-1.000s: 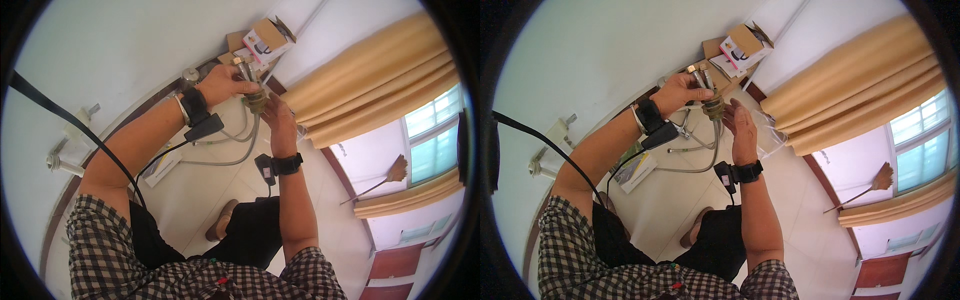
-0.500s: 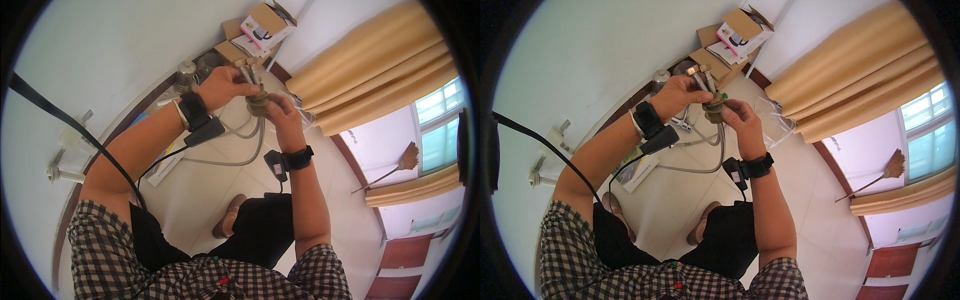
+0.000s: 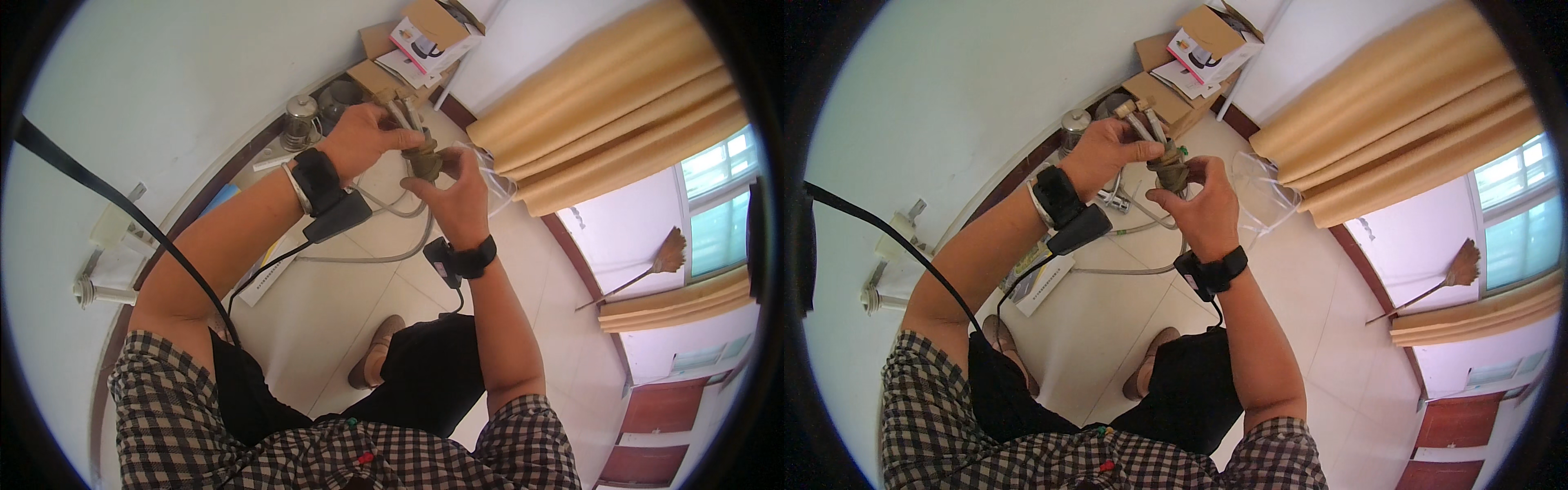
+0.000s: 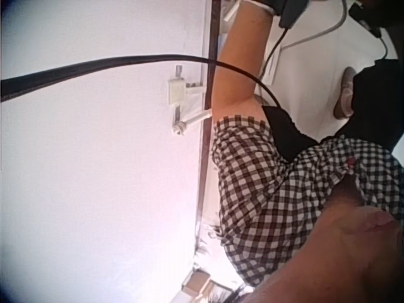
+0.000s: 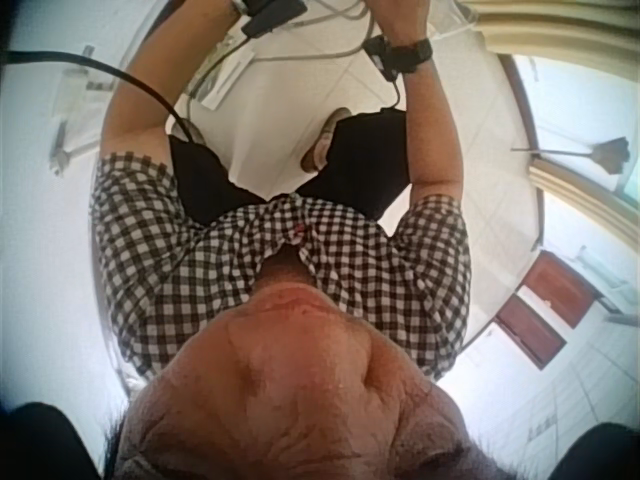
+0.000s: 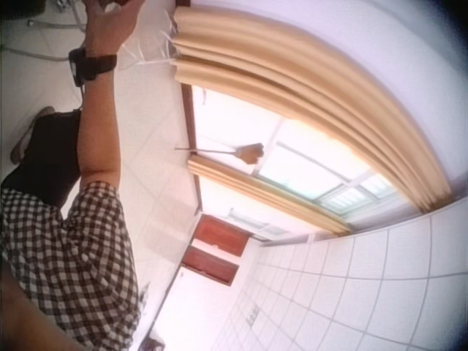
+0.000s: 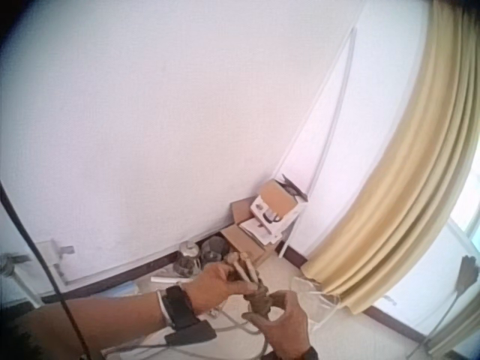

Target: The person is inspecting plumbing parts including a faucet and a flush valve, and applying thread seal tape to a brass valve.

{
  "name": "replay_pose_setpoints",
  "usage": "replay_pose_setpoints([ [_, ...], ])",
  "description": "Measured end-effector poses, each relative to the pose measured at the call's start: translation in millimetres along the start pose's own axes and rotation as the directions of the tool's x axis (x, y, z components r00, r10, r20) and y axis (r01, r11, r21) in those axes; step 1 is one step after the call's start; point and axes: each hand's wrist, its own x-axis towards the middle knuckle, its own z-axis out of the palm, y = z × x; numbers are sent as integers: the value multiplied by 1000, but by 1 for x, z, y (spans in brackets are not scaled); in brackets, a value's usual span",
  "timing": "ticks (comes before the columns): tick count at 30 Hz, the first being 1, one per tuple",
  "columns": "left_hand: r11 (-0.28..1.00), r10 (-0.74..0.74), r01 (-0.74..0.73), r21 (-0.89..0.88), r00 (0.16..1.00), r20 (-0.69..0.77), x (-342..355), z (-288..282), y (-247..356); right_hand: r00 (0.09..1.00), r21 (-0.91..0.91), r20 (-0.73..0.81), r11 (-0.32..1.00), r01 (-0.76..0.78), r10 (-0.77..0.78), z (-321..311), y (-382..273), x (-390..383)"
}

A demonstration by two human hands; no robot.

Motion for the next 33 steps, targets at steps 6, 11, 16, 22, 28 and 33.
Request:
replay_pose_setpoints([
  [6, 994, 44, -38, -99, 997, 56, 0, -3, 1, 972, 590, 194, 776, -223, 132, -14, 9, -5],
  [11, 976, 49, -26, -218, 993, 103, 3, 2, -7, 955, 620, 229, 729, -292, 188, -17, 16, -9],
  [16, 972, 43, -13, -236, 991, 125, 2, 5, -9, 909, 570, 387, 735, -368, 155, -18, 22, -10],
  [22, 970, 59, -28, -240, 991, 124, -8, 11, 9, 916, 669, 386, 651, -359, 108, -9, 22, -15],
  [28, 978, 143, -112, -178, 974, 173, -17, 19, 29, 972, 700, 208, 677, -226, 110, -17, 37, -9],
  [33, 898, 191, -264, 351, 955, 228, -26, 10, 47, 999, 650, 23, 759, -34, 25, -33, 47, -11],
])
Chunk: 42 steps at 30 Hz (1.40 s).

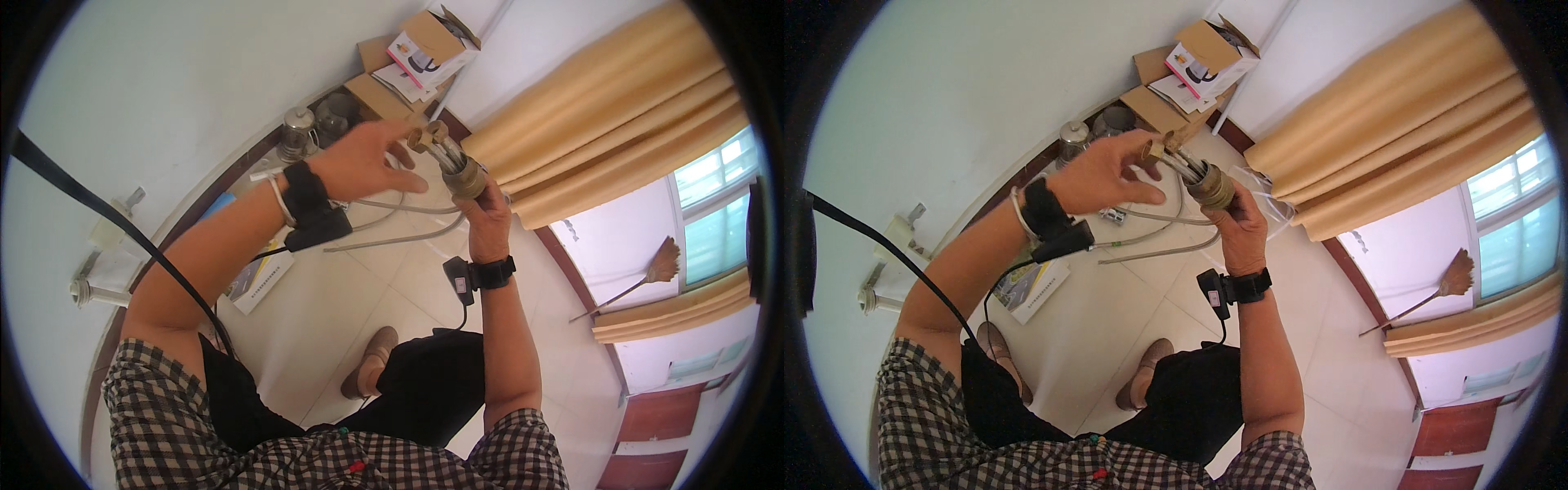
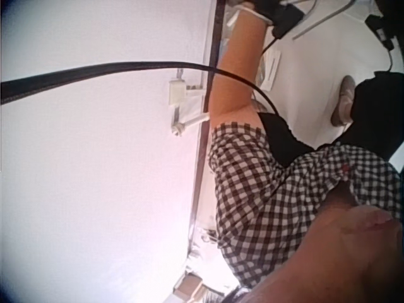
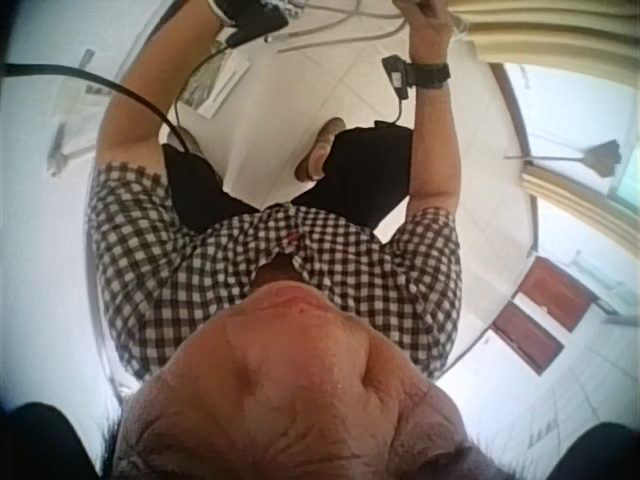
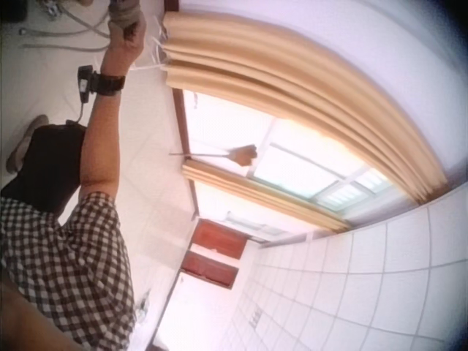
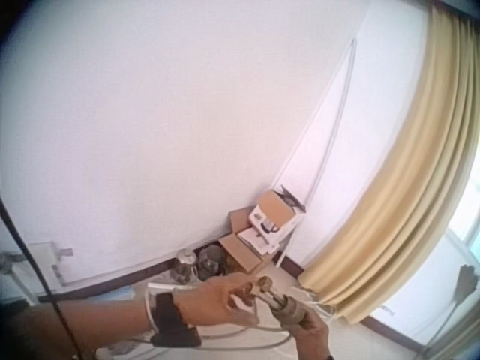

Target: The person is inspecting plumbing parts including a faucet and a flush valve, and applying thread seal tape to a brass valve.

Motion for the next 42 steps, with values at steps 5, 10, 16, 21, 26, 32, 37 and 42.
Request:
replay_pose_setpoints([
  [5, 973, 91, -76, -219, 994, 56, -10, -29, 9, 968, -454, 24, 860, 234, -251, -8, 3, 1],
  [10, 960, -274, 279, 13, 933, 232, -12, -16, 28, 896, -726, 202, 553, 409, -396, 5, -19, 6],
  [16, 771, -548, 632, -77, 721, 425, -23, 8, 14, 783, -810, 371, 238, 535, -498, 12, -28, 10],
  [21, 744, -465, 519, -421, 854, 232, -25, 17, -18, 913, -621, -282, 782, 60, -294, 8, -22, 5],
  [26, 703, -478, 433, -564, 875, 75, -21, 10, -20, 840, -46, 166, 855, -517, 517, 17, 0, -15],
  [32, 790, -412, 497, -359, 864, 290, -30, 30, -2, 855, 694, 236, 536, -481, 462, 21, 17, 5],
  [37, 863, -421, 495, -105, 817, 394, -43, 43, 1, 808, 686, 126, 538, -490, 576, -9, 49, 8],
  [42, 843, -424, 513, -162, 819, 386, -58, 30, -17, 770, 691, 167, 484, -537, 616, 6, 39, -1],
])
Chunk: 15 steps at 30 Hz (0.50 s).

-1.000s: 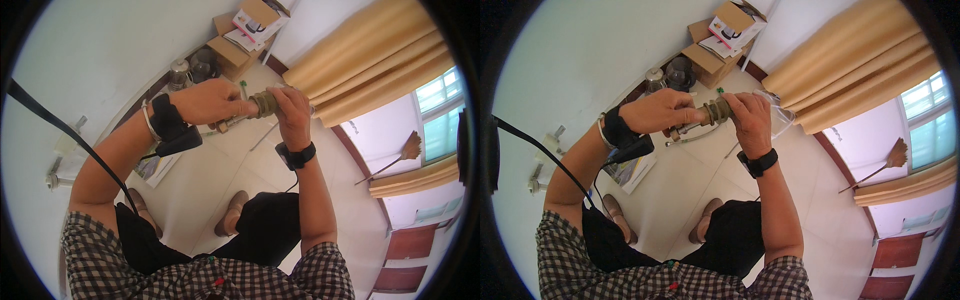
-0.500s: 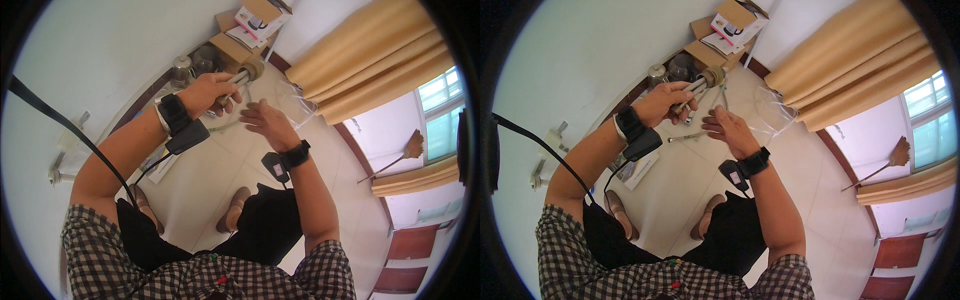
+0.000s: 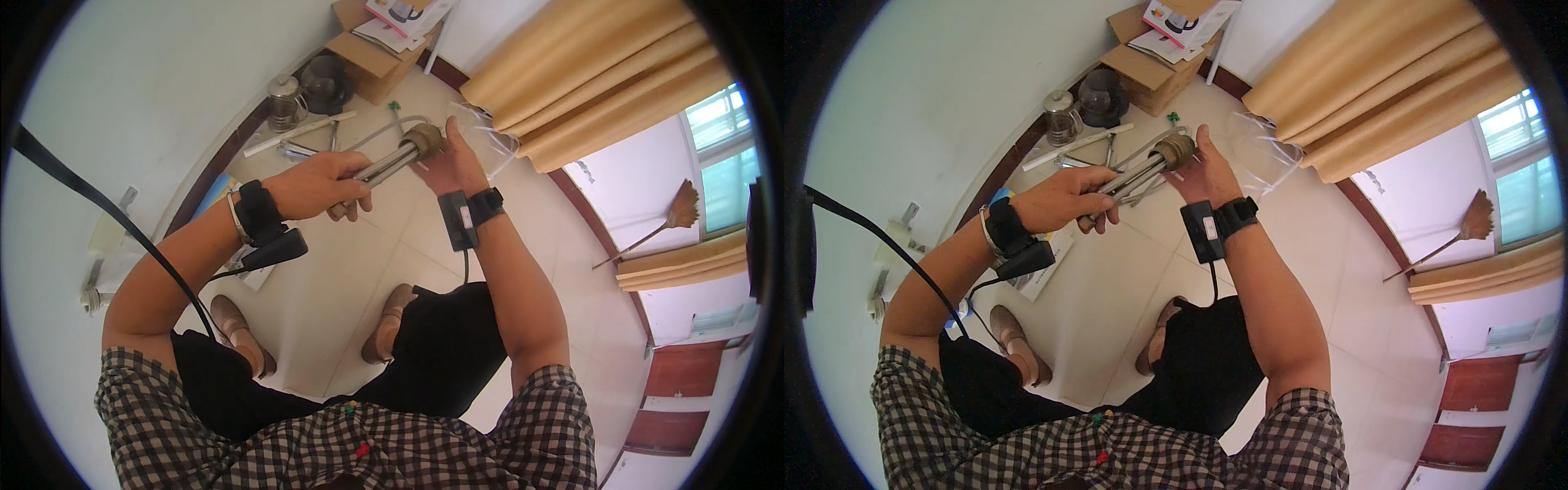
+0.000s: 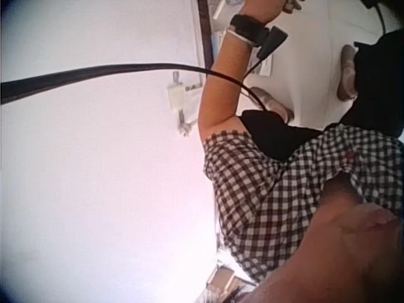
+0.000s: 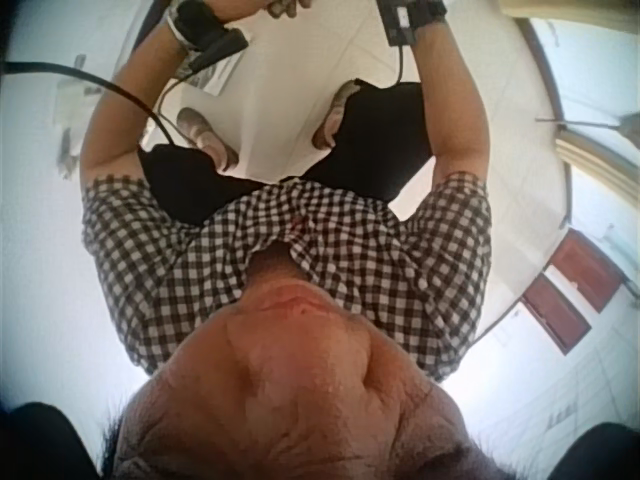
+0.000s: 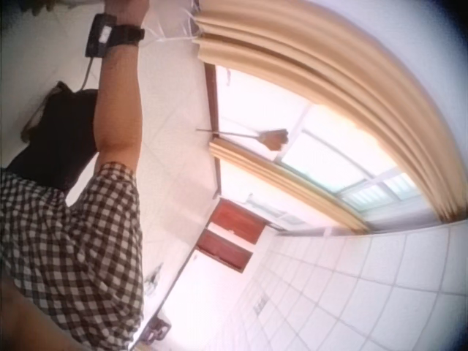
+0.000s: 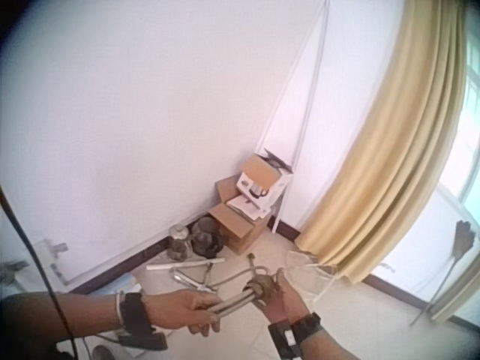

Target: The person is inspecting plumbing parts including a faucet and a flush valve, and applying thread seal tape to a brass valve.

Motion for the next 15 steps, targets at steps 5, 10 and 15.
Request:
replay_pose_setpoints([
  [5, 998, 32, -33, 51, 999, 24, -5, -5, -23, 983, 51, 147, 991, -122, 113, 6, 15, -9],
  [10, 985, 14, -19, 173, 999, 32, -10, -6, -30, 997, -23, 15, 997, -77, 77, -4, 16, 0],
  [15, 994, 85, -83, 71, 996, -33, -13, 0, -17, 948, 37, 191, 967, 251, -254, 27, -11, -13],
])
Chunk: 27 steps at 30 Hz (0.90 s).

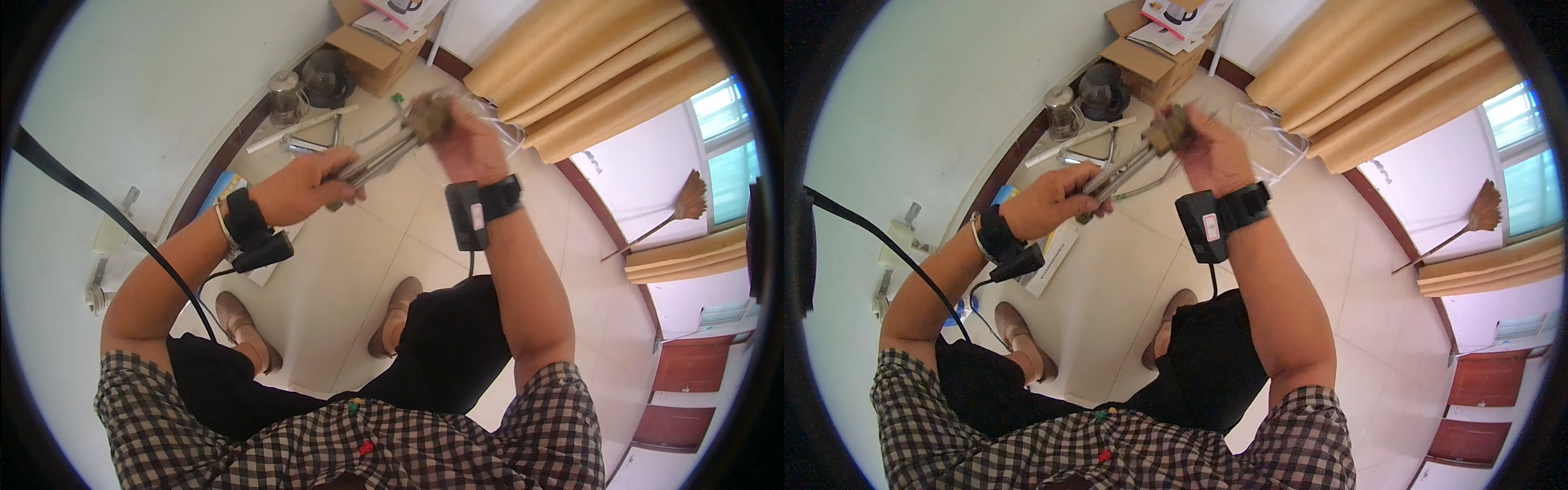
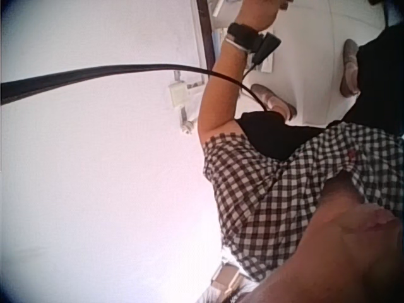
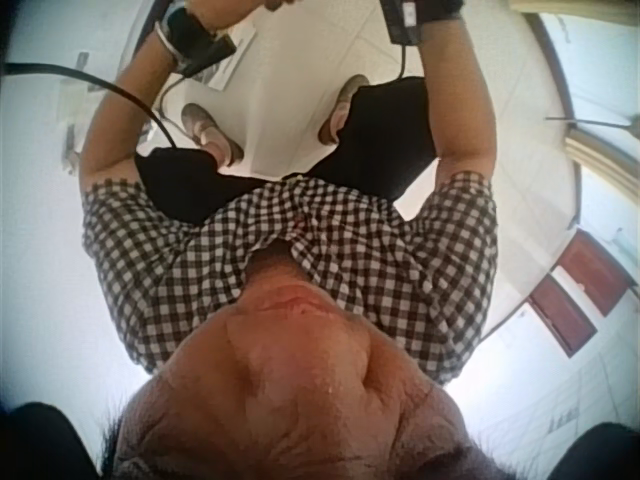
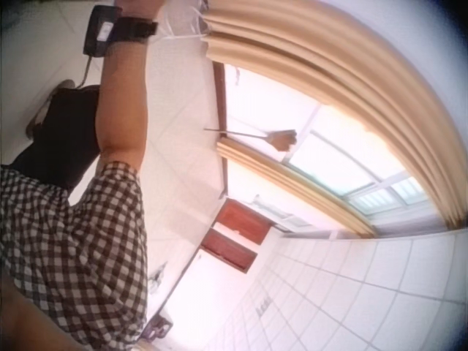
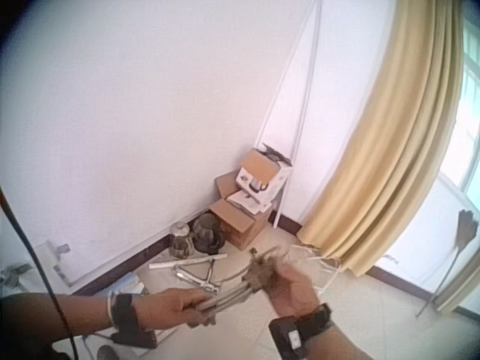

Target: The person is inspecting plumbing parts including a faucet and a flush valve, and applying thread seal tape to a brass valve.

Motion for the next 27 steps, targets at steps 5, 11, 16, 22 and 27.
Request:
replay_pose_setpoints([
  [5, 980, 113, -93, 176, 988, -104, 8, 0, 3, 965, -46, 31, 964, 263, -262, 12, -38, 0],
  [11, 878, -53, 70, 473, 997, -50, 2, 1, -76, 978, -416, -197, 897, -150, 73, -136, -4, 23],
  [16, 777, -321, 243, 580, 946, 34, -28, 9, -124, 745, -483, -529, 577, -658, 406, -147, 16, 15],
  [22, 648, -237, 94, 756, 968, 84, -40, 10, -138, 767, -176, -560, 860, -478, 312, -114, -5, 7],
  [27, 773, -130, 93, 628, 991, 12, -33, -6, -112, 950, -583, -310, 796, -162, -33, -128, -81, -13],
])
